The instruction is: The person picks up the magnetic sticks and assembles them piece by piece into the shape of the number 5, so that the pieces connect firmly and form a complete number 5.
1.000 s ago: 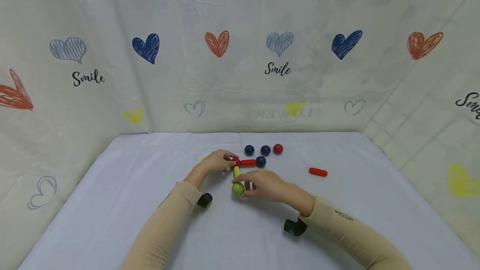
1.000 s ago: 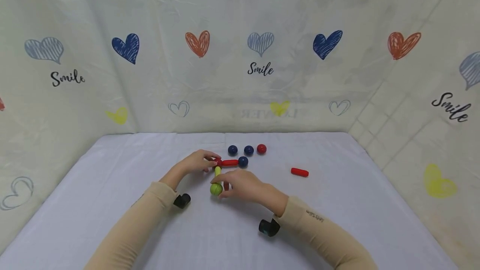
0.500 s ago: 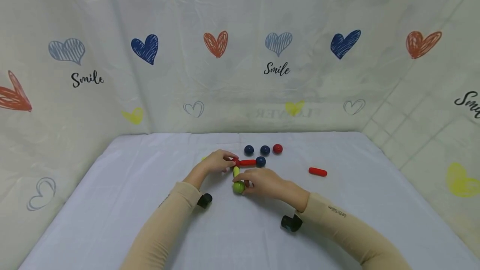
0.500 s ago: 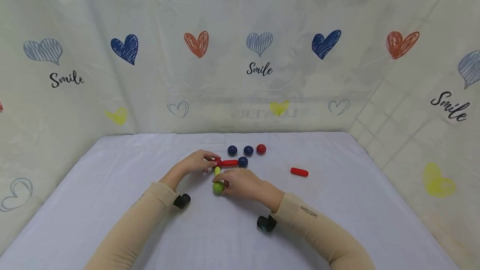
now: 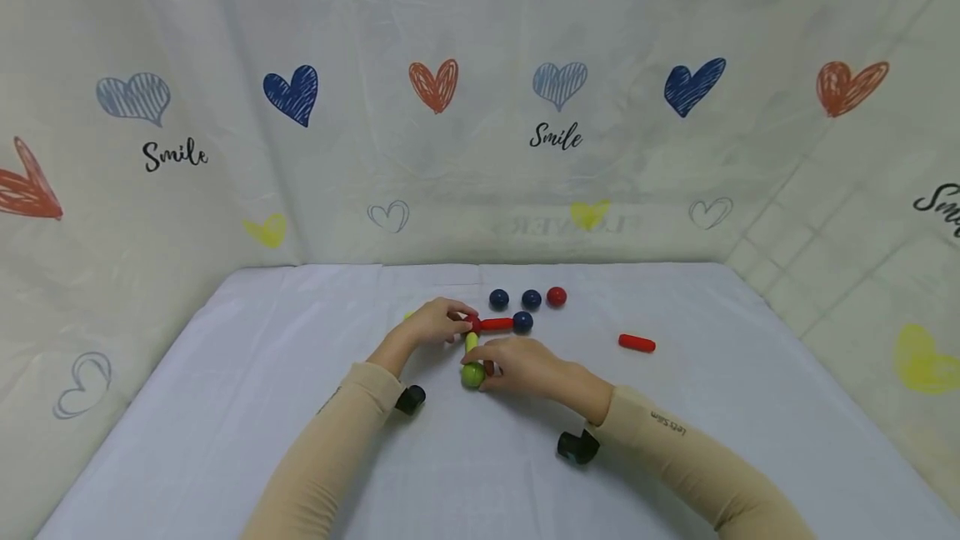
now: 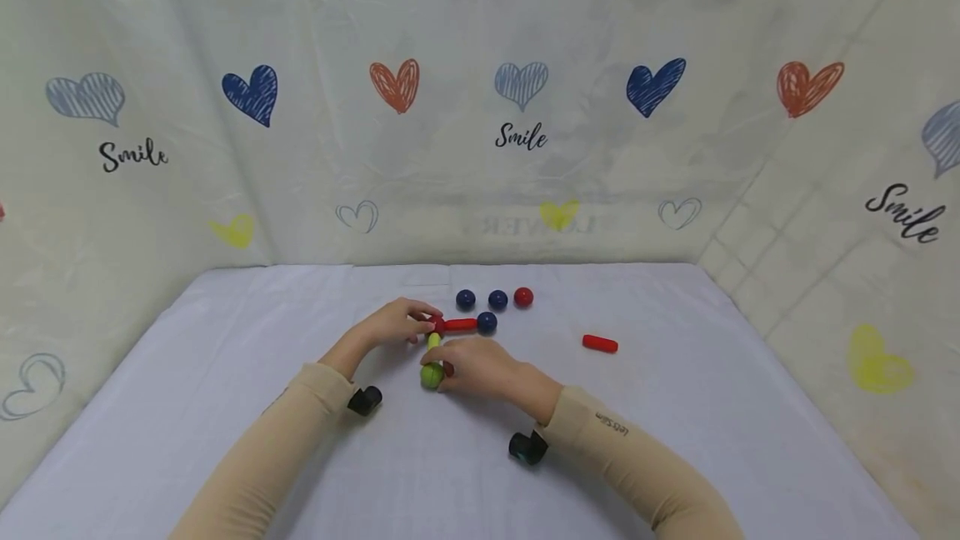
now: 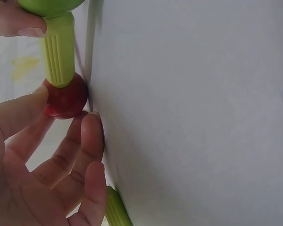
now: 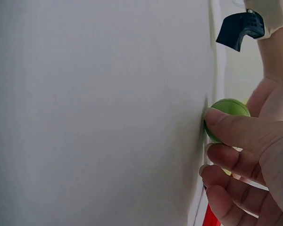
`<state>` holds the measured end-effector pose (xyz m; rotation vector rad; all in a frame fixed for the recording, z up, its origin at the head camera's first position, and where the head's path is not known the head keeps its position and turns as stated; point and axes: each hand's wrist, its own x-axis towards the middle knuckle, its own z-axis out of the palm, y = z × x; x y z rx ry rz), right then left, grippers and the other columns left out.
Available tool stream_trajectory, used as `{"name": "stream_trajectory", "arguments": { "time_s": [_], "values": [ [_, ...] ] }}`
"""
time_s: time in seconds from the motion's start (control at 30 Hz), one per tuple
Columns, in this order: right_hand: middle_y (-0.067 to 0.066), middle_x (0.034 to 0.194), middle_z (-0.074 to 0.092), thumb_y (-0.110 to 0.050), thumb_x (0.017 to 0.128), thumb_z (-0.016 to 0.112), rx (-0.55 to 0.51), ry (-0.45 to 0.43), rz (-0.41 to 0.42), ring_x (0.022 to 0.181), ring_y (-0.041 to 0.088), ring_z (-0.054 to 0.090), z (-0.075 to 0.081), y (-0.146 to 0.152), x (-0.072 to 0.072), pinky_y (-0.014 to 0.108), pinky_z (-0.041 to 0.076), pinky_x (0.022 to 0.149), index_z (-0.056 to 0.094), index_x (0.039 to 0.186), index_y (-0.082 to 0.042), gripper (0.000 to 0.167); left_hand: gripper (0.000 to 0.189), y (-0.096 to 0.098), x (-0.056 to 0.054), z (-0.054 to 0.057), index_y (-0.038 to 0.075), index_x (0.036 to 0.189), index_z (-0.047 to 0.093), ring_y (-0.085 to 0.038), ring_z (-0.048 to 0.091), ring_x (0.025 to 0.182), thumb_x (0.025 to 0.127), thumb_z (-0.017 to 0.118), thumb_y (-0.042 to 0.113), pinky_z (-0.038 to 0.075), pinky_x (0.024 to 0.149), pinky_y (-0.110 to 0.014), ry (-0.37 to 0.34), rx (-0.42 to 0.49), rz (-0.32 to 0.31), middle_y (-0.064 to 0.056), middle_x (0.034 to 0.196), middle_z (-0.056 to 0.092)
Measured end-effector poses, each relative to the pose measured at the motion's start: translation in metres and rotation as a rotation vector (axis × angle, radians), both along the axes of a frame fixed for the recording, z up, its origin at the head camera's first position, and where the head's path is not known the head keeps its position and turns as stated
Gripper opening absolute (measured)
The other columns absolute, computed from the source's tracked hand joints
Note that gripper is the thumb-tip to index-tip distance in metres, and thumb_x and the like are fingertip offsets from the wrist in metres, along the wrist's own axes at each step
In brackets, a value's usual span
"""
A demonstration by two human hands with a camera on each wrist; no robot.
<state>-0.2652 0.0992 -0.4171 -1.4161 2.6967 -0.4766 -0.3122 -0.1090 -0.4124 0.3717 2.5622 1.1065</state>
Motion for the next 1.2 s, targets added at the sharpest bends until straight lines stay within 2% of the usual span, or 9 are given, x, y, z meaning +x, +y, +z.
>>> {"name": "stream_trajectory", "arguments": {
  "time_s": [0.33,0.43,0.53,0.63,0.7,0.83,1.0,1.2],
  "values": [
    [-0.009,0.085,0.063,-0.021,0.090,0.081,0.011,-0.050,-0.056,0.072,0.006,0.054,0.008,0.007,0.005,0.022,0.047,0.062,0.069,0.132,-0.017,0.044,0.039,-0.001,0.003,0.003,0.010,0.142,0.061,-0.021,0.065,0.079,0.103,0.062,0.016,0.052,0.072,-0.031,0.020,-0.025,-0.026,-0.014,0.117,0.069],
    [-0.009,0.088,0.063,-0.020,0.091,0.080,-0.034,-0.046,-0.062,0.071,0.005,0.054,0.015,0.015,0.006,0.023,0.048,0.062,0.067,0.134,-0.016,0.045,0.046,-0.002,0.004,0.005,0.010,0.147,0.056,-0.021,0.067,0.081,0.103,0.063,0.018,0.053,0.075,-0.034,0.064,-0.036,-0.025,-0.015,0.119,0.068],
    [-0.009,0.090,0.063,-0.019,0.091,0.080,-0.087,-0.038,-0.071,0.071,0.004,0.054,0.021,0.027,0.006,0.022,0.049,0.063,0.067,0.135,-0.014,0.046,0.049,-0.001,0.006,0.008,0.011,0.148,0.054,-0.024,0.067,0.091,0.102,0.065,0.020,0.055,0.082,-0.039,0.129,-0.058,-0.007,-0.016,0.122,0.067],
    [-0.009,0.090,0.063,-0.017,0.090,0.081,-0.113,-0.025,-0.108,0.074,0.005,0.056,0.026,0.042,0.004,0.022,0.050,0.063,0.067,0.134,-0.012,0.046,0.047,-0.001,0.012,0.012,0.012,0.146,0.056,-0.027,0.065,0.103,0.101,0.067,0.021,0.053,0.088,-0.044,0.185,-0.089,0.009,-0.013,0.122,0.068],
    [-0.009,0.091,0.064,-0.016,0.089,0.081,-0.118,-0.020,-0.153,0.076,0.007,0.057,0.028,0.053,0.001,0.023,0.051,0.064,0.069,0.133,-0.012,0.045,0.045,-0.001,0.016,0.014,0.013,0.143,0.058,-0.027,0.063,0.105,0.100,0.067,0.020,0.052,0.089,-0.045,0.201,-0.102,0.017,-0.011,0.120,0.069],
    [-0.008,0.091,0.066,-0.013,0.088,0.082,-0.138,0.016,-0.231,0.078,0.009,0.059,0.028,0.076,-0.006,0.024,0.051,0.065,0.070,0.129,-0.010,0.042,0.040,-0.002,0.027,0.017,0.014,0.139,0.062,-0.024,0.061,0.099,0.100,0.068,0.019,0.053,0.083,-0.040,0.201,-0.101,0.016,-0.007,0.115,0.069],
    [-0.001,0.095,0.069,-0.010,0.089,0.080,-0.175,0.067,-0.271,0.082,0.014,0.063,0.026,0.105,-0.014,0.032,0.054,0.071,0.070,0.129,-0.009,0.041,0.033,-0.002,0.042,0.015,0.015,0.132,0.067,-0.022,0.060,0.095,0.100,0.068,0.018,0.054,0.076,-0.034,0.195,-0.072,-0.027,-0.006,0.113,0.068],
    [0.009,0.105,0.072,-0.008,0.091,0.077,-0.204,0.045,-0.329,0.095,0.026,0.066,0.025,0.136,-0.021,0.044,0.055,0.083,0.068,0.131,-0.006,0.041,0.032,-0.004,0.054,0.010,0.016,0.131,0.067,-0.019,0.060,0.089,0.099,0.069,0.018,0.053,0.072,-0.031,0.207,-0.080,-0.059,-0.005,0.110,0.067]
  ]
}}
